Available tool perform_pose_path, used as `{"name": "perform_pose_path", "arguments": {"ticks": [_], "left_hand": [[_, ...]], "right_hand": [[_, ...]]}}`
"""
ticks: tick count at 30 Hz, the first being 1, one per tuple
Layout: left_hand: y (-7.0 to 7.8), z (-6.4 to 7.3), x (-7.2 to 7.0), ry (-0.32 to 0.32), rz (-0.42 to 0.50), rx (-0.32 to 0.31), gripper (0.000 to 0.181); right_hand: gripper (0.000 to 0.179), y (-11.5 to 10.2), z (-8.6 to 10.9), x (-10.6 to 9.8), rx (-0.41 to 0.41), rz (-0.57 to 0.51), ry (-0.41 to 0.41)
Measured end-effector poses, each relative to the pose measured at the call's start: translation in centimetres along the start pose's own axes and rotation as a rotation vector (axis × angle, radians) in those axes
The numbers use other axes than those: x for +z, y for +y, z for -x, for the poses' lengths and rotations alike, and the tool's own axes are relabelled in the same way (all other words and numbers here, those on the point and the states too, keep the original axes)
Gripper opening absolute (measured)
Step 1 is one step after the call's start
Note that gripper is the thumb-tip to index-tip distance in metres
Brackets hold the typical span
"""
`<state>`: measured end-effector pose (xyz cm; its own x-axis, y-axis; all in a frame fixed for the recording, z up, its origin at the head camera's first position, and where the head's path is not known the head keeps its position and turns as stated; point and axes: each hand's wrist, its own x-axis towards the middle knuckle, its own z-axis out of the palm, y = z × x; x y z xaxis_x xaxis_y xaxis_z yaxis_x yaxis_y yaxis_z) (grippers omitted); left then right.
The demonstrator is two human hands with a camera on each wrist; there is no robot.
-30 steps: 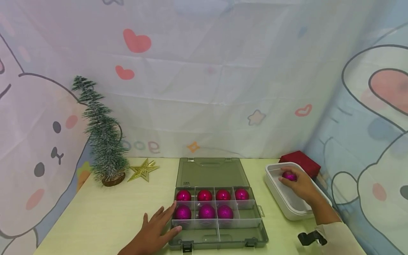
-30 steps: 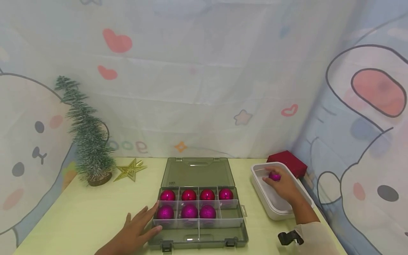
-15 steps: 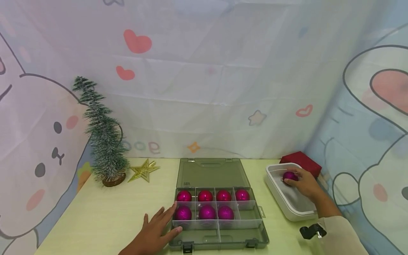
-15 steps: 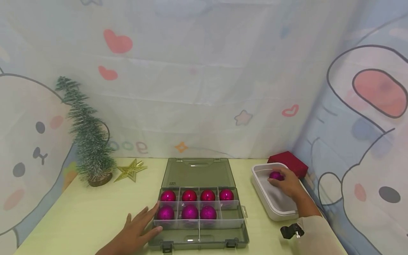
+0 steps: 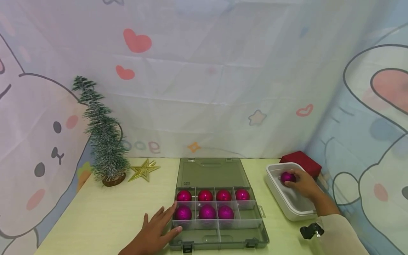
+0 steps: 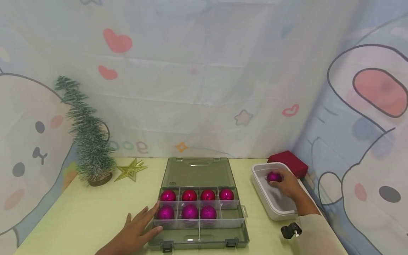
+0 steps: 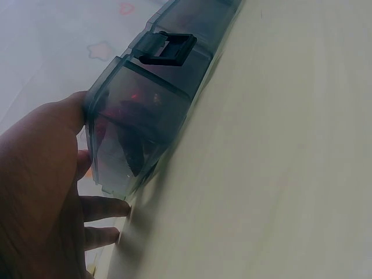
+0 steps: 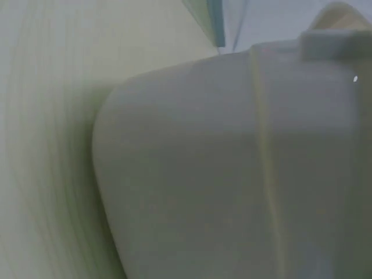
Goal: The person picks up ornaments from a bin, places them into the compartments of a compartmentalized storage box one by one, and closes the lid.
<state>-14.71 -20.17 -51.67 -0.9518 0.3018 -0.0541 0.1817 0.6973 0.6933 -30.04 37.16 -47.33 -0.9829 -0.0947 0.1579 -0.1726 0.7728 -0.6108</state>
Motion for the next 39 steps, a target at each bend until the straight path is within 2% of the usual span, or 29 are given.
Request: {"name": "perform_pose_path", "arguments": {"ticks": [4,8,19,27,31,35,39], "left_hand": [[-0.1,-0.1,0.0,-0.001,-0.004,0.002,0.086],[0.1,0.0,-0.1,-0.002,0.005,0.0,0.085],[0.1,0.0,0.0,0.008,-0.006,0.002,0.085],[0.2,0.1,-0.1,0.005,-0.001,0.004,0.086],[0.1,0.0,0.0,0.004,0.009,0.005,0.085],[0.0,0.0,0.0,0.003,0.003,0.002,0.086],[0.0,0.0,0.0,0.003,-0.003,0.004,0.087]], "right_hand": [[0.045,0.6,-0.4,0.5,-0.046,0.046,-0.006],[0.043,0.8,-0.6,0.6,-0.063,0.042,-0.044],[0.043,0.4,0.0,0.1,-0.048,0.018,-0.074],[0.045,0.2,0.8,-0.8,-0.056,-0.046,-0.012],[0.048,0.4,1.3,-0.9,-0.066,-0.121,0.028],[0.05,-0.2,2.1,-1.3,-0.045,-0.169,0.039],[0.053,-0.9,3.0,-1.6,-0.04,-0.17,0.065]]}}
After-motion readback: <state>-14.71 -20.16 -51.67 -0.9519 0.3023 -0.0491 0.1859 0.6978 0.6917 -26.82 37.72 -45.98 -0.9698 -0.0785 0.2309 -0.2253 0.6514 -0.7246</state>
